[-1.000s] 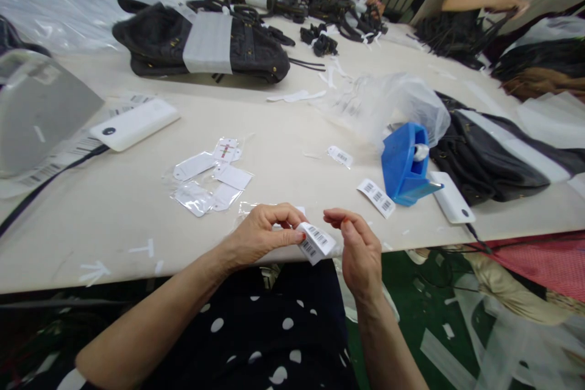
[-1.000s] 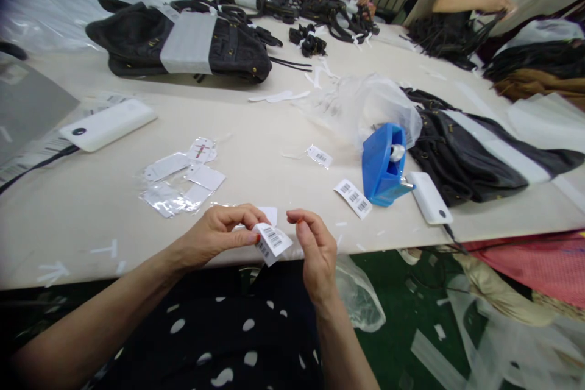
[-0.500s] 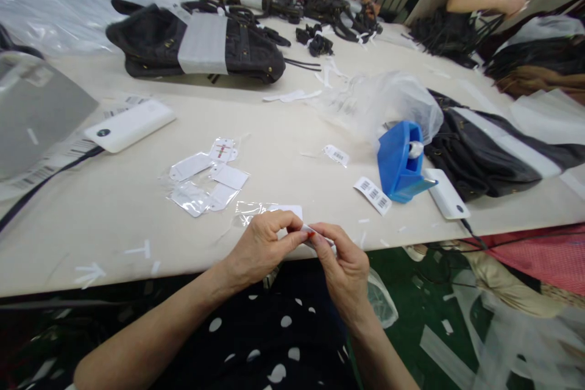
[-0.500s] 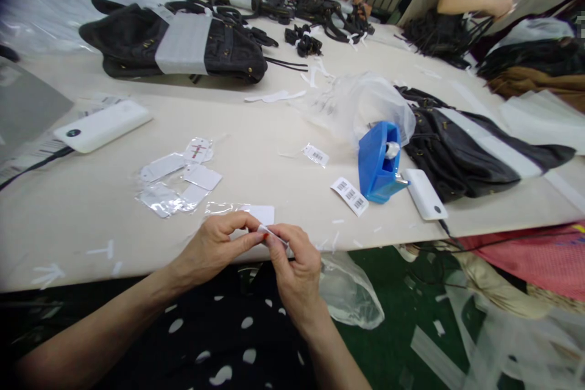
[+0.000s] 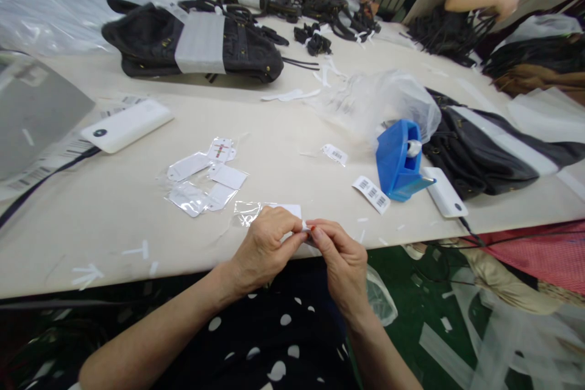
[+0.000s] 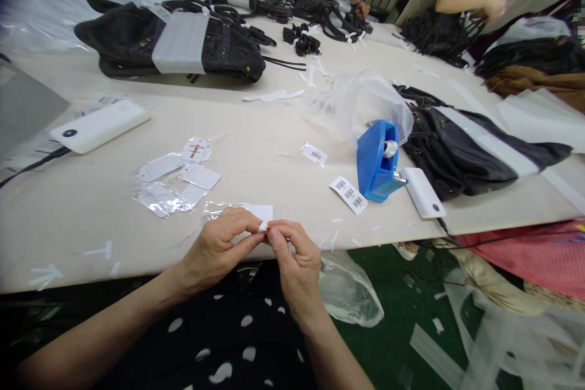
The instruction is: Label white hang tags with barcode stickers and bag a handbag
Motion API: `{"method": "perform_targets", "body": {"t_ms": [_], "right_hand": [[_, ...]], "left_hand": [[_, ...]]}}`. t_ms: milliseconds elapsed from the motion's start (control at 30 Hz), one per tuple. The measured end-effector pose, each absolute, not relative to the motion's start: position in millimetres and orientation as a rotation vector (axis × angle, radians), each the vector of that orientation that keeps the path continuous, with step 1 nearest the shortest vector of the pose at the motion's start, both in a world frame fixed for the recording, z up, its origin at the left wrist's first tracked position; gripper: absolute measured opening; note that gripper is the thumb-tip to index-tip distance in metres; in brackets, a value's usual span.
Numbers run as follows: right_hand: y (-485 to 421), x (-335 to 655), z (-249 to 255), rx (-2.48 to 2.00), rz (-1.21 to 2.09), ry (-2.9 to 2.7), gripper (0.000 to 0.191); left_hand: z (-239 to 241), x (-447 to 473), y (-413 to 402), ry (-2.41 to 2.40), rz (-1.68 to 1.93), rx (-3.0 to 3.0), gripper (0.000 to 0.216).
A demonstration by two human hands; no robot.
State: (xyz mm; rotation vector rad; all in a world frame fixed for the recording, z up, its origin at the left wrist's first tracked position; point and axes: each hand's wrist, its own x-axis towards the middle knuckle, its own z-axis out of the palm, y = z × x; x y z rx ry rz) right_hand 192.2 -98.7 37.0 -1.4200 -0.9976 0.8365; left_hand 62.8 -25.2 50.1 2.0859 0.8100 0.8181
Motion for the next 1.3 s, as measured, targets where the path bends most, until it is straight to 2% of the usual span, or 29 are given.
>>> {"method": "perform_targets", "body": {"t_ms": [467, 767, 1300], "right_hand": [[-92.9, 192.5, 33.2, -1.355, 0.947, -0.641, 0.009], [-104.8, 191.0, 30.5, -1.455, 0.636, -1.033, 0.012], [-106.7, 192.4, 30.3, -1.521, 0.717, -0.984, 0.015]], "left_hand": [[48.1, 68.6, -26.1, 0.798, 0.785, 2.102, 0.013], [53.7, 71.4, -30.6, 0.922, 0.599, 1.504, 0.013], [52.3, 75.5, -33.8, 0.806, 0.593, 1.731, 0.021]]}}
